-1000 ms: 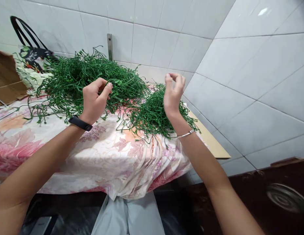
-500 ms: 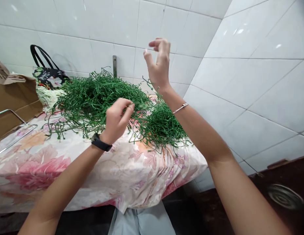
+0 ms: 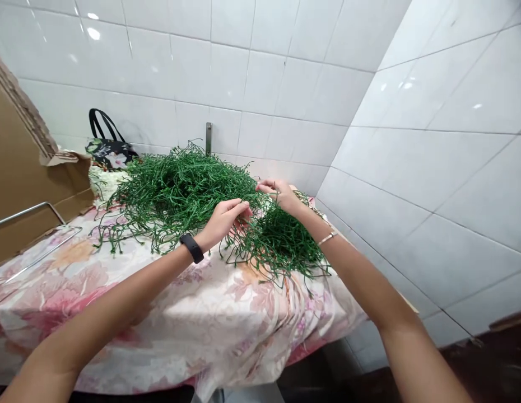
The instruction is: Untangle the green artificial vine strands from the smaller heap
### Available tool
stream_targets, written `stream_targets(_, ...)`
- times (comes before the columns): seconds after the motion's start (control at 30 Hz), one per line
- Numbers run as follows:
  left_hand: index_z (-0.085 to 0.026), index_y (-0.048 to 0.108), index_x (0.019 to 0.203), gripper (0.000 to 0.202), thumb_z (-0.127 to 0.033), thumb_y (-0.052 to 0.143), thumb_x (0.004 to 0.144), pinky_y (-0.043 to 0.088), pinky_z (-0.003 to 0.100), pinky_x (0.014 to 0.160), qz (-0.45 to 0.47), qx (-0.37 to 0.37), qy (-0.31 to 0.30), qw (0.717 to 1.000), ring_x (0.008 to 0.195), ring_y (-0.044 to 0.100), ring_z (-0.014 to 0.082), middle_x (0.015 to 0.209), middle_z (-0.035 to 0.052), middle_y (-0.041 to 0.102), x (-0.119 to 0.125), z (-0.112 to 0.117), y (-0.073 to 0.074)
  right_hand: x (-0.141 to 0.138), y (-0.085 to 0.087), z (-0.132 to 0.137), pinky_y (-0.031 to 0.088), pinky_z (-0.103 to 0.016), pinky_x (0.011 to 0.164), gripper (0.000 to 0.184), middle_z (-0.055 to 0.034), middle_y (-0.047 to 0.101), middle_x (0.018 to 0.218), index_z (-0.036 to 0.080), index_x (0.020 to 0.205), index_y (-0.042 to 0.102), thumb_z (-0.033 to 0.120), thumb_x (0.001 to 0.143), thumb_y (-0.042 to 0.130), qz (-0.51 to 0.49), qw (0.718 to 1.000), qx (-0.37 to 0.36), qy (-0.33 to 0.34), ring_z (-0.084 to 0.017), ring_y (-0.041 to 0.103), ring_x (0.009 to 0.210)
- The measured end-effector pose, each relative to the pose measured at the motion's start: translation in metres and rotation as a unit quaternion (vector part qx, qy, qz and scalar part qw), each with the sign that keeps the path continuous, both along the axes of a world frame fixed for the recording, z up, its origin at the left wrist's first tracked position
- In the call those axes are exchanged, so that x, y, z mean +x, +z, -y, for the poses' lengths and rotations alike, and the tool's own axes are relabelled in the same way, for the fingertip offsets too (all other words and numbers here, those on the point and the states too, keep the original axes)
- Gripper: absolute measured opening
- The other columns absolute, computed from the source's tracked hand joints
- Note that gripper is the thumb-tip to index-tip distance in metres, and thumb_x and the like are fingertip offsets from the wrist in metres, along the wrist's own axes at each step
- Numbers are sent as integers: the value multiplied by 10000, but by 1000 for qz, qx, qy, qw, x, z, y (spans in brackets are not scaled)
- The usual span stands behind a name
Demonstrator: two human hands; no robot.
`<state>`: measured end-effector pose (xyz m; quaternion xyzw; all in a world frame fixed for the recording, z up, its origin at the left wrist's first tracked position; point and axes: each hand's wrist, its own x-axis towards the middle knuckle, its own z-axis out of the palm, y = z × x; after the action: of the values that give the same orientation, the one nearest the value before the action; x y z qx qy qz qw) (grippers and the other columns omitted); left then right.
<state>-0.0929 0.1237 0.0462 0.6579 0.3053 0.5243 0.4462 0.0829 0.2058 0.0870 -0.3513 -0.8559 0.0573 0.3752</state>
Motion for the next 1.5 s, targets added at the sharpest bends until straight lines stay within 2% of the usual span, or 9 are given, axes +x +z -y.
stream_targets(0.2,-154,599,682,308,-426,486,773,387,210,455,-34,13,7,999,549,509,99,651,23,580,18,-28,-4,26,-16,30,390,-359,839,197,-70,621,884,173,846,577,289,836,418,-56,993,99,-24,-187,541,878)
stream_targets(0.37,-153,615,704,306,-416,484,786,417,222,516,-36,12,28,999,629,542,118,690,30,600,15,-20,-15,24,-22,48,396,-351,894,169,-92,576,1000,169,933,529,171,846,384,-30,976,218,2,-176,495,1000)
stream_targets(0.6,-158,611,851,267,-380,469,806,477,266,679,-6,67,68,995,777,577,146,823,54,611,1,-10,-13,14,-37,54,399,-368,923,273,-78,530,1048,211,1037,456,87,826,334,-16,970,240,20,-180,472,1057)
stream_targets(0.87,-200,509,1000,367,-142,616,654,408,333,927,9,130,50,990,1009,520,163,1056,57,533,-8,-11,-18,3,-36,71,436,-328,668,88,-39,415,802,243,885,332,219,824,391,-293,915,262,-88,-148,466,726)
stream_targets(1.0,-192,482,991,338,-166,618,683,412,332,931,28,141,60,988,993,532,152,1039,64,533,-9,-10,-18,5,-32,70,355,-277,518,27,5,347,656,240,854,337,262,860,351,-352,912,205,-50,-117,389,567)
stream_targets(1.1,-180,479,937,306,-202,644,680,440,320,890,33,135,76,987,950,557,147,1005,64,552,-8,-7,-16,10,-32,66,292,-263,451,51,32,311,573,236,849,362,280,869,344,-317,933,169,-29,-104,336,485)
stream_targets(1.23,-161,510,812,230,-256,664,669,474,298,832,23,132,113,985,882,572,139,972,63,567,-7,-4,-17,17,-34,66,326,-272,487,218,13,379,544,211,639,355,240,853,324,-142,954,265,22,-101,362,493)
stream_targets(1.37,-139,541,770,194,-279,646,687,482,321,843,6,132,107,985,890,589,163,987,81,575,-7,-4,-21,17,-36,71,364,-281,516,238,-17,494,558,201,560,367,216,797,377,66,917,375,122,-112,417,524)
stream_targets(1.5,-155,514,944,280,-240,633,706,484,322,868,-17,151,100,983,975,586,179,1042,86,574,-7,-4,-22,14,-40,74,432,-274,572,126,-31,581,651,185,701,483,168,786,391,50,914,377,142,-125,527,618)
